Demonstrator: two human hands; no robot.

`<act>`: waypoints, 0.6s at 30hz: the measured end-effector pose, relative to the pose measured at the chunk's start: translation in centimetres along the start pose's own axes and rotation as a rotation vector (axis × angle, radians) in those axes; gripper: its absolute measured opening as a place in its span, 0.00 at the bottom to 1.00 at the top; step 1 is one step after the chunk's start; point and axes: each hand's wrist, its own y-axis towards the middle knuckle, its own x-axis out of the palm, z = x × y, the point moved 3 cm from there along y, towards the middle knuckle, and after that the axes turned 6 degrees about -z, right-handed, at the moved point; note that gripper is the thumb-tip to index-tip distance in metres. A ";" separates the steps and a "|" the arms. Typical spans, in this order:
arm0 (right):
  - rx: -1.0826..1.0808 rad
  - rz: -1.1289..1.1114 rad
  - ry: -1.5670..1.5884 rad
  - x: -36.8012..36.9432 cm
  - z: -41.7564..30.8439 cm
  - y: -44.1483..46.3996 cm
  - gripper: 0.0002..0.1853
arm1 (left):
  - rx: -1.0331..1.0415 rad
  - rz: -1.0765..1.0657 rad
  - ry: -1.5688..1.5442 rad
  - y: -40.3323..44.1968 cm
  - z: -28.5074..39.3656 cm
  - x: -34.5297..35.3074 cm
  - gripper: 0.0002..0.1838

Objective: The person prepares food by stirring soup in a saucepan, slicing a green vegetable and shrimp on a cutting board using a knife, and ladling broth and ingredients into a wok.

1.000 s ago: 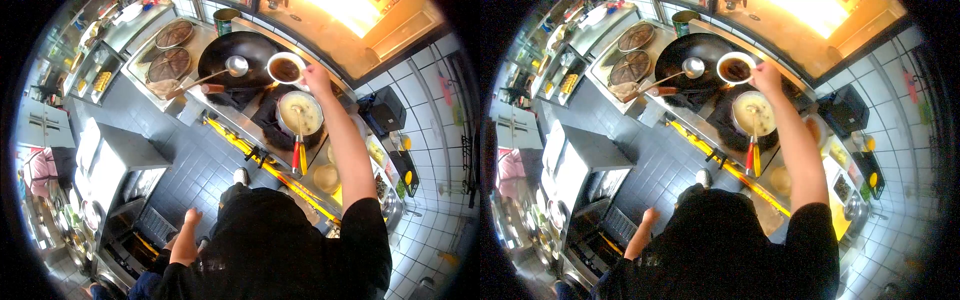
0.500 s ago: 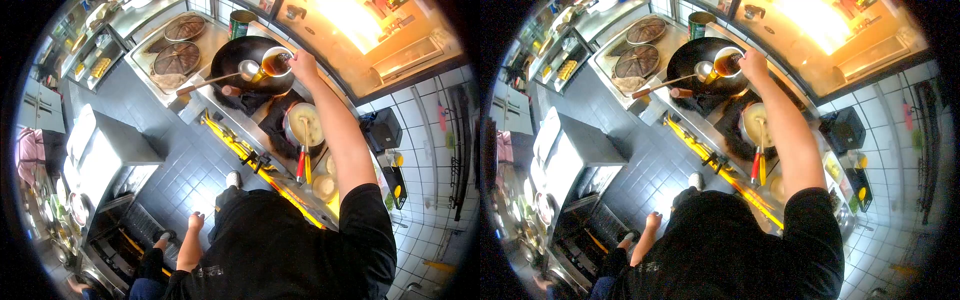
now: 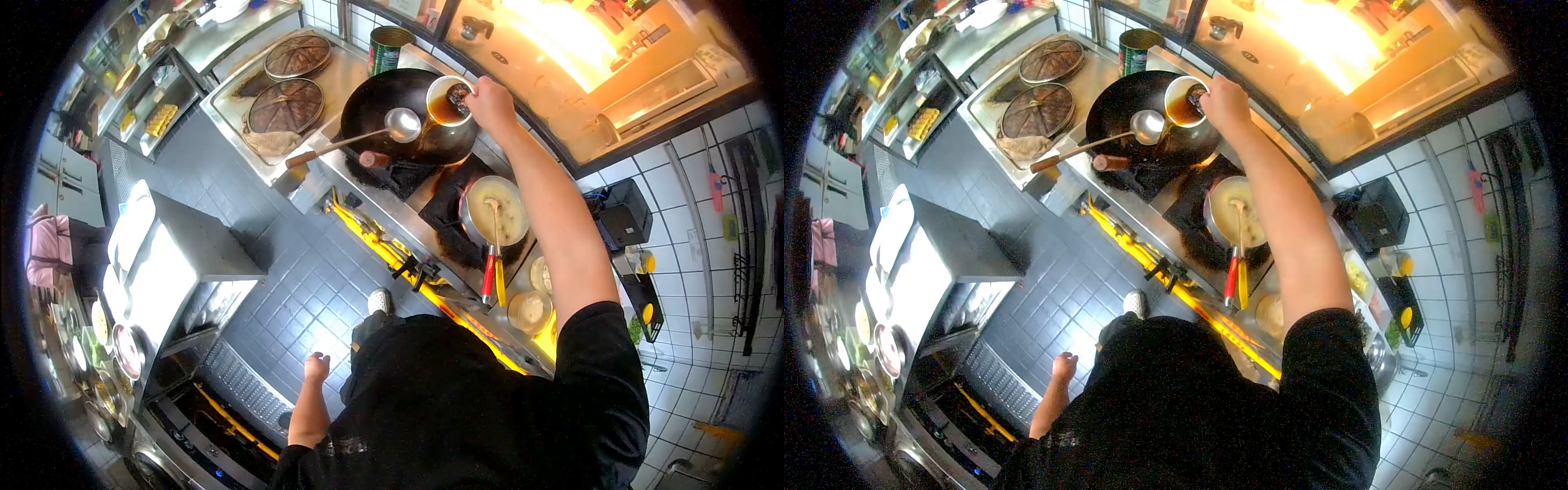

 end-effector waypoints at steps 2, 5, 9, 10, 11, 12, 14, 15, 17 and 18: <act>-0.014 0.002 -0.016 -0.2 -0.2 0.0 0.10 | -0.013 0.003 -0.002 -0.1 0.4 0.0 0.27; -0.031 0.003 -0.042 -0.3 -0.2 0.1 0.10 | 0.003 0.018 0.020 0.1 0.4 0.1 0.27; -0.042 0.012 -0.043 -0.5 -0.1 0.1 0.10 | 0.069 0.022 0.082 1.5 -0.6 0.9 0.27; -0.039 0.014 -0.052 -0.6 -0.2 0.1 0.10 | 0.055 0.024 0.068 1.2 -0.2 0.7 0.26; -0.037 0.017 -0.062 -0.7 -0.3 0.1 0.10 | 0.041 0.027 0.054 0.8 0.2 0.6 0.26; -0.035 0.019 -0.072 -0.8 -0.3 0.1 0.10 | 0.027 0.029 0.040 0.4 0.6 0.3 0.26; -0.035 0.011 -0.111 -1.2 -0.6 0.0 0.10 | 0.040 0.027 0.026 1.0 0.2 0.6 0.26; -0.035 0.005 -0.130 -1.3 -0.8 0.0 0.10 | 0.046 0.025 0.019 1.2 -0.1 0.8 0.25; -0.051 0.026 -0.155 -1.4 -0.9 -0.1 0.10 | 0.042 0.038 0.021 0.4 0.5 0.3 0.25; -0.060 0.038 -0.167 -1.5 -1.0 -0.1 0.09 | 0.040 0.045 0.021 0.0 1.0 0.0 0.25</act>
